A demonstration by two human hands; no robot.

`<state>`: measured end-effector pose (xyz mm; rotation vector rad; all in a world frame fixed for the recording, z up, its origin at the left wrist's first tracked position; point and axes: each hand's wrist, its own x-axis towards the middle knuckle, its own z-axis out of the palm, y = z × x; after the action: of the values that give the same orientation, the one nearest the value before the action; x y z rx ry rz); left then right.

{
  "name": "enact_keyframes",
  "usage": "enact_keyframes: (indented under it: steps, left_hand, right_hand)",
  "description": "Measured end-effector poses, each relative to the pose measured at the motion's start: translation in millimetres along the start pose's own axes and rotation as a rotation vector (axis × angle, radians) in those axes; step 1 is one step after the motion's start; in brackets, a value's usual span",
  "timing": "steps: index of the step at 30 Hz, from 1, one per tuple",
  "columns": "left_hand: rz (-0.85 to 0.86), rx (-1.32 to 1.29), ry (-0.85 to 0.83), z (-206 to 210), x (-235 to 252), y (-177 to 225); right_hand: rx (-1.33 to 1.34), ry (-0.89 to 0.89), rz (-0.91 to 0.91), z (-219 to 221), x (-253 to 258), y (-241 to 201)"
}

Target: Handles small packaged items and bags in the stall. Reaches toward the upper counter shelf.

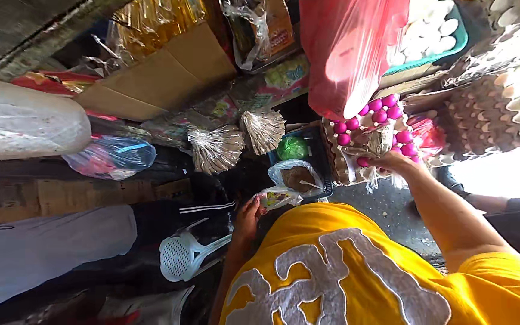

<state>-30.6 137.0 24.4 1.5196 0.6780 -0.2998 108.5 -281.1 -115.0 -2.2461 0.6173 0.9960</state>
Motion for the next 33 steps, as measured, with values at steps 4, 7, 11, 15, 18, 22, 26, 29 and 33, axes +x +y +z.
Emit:
enact_keyframes:
  steps: [4,7,11,15,18,22,26,29,33]
  left_hand:
    - [-0.036,-0.044,-0.004,22.4,-1.8,-5.8]
    - [-0.06,-0.062,0.036,32.3,-1.2,-10.6]
    - [-0.051,-0.064,0.072,32.4,-3.8,-18.0]
    - [-0.076,-0.101,0.109,28.4,-15.9,-26.5]
    - [-0.081,-0.115,0.14,20.1,-26.5,-31.0]
    - [-0.041,-0.028,0.324,-5.6,-37.7,-39.0]
    - [0.245,0.058,0.545,-32.7,-52.1,-50.2]
    - [0.417,-0.028,0.525,-60.9,-57.2,-57.7]
    - [0.433,-0.17,0.47,-104.2,-65.5,-49.5]
  right_hand:
    - [0.056,0.037,0.003,12.4,7.9,14.2]
    - [0.04,-0.01,-0.023,5.4,1.2,20.3]
    - [-0.088,-0.11,-0.039,5.8,9.9,22.6]
    - [-0.174,-0.124,-0.06,9.3,7.7,15.6]
    - [-0.146,-0.092,-0.058,9.1,10.1,21.4]
    - [0.033,-0.001,-0.138,-8.0,-0.7,28.4]
    - [0.0,0.144,-0.29,-35.4,-37.2,-4.8]
    - [-0.054,0.192,-0.395,-44.4,-65.9,-30.3]
    - [0.024,0.113,-0.498,-21.9,-111.2,-68.1]
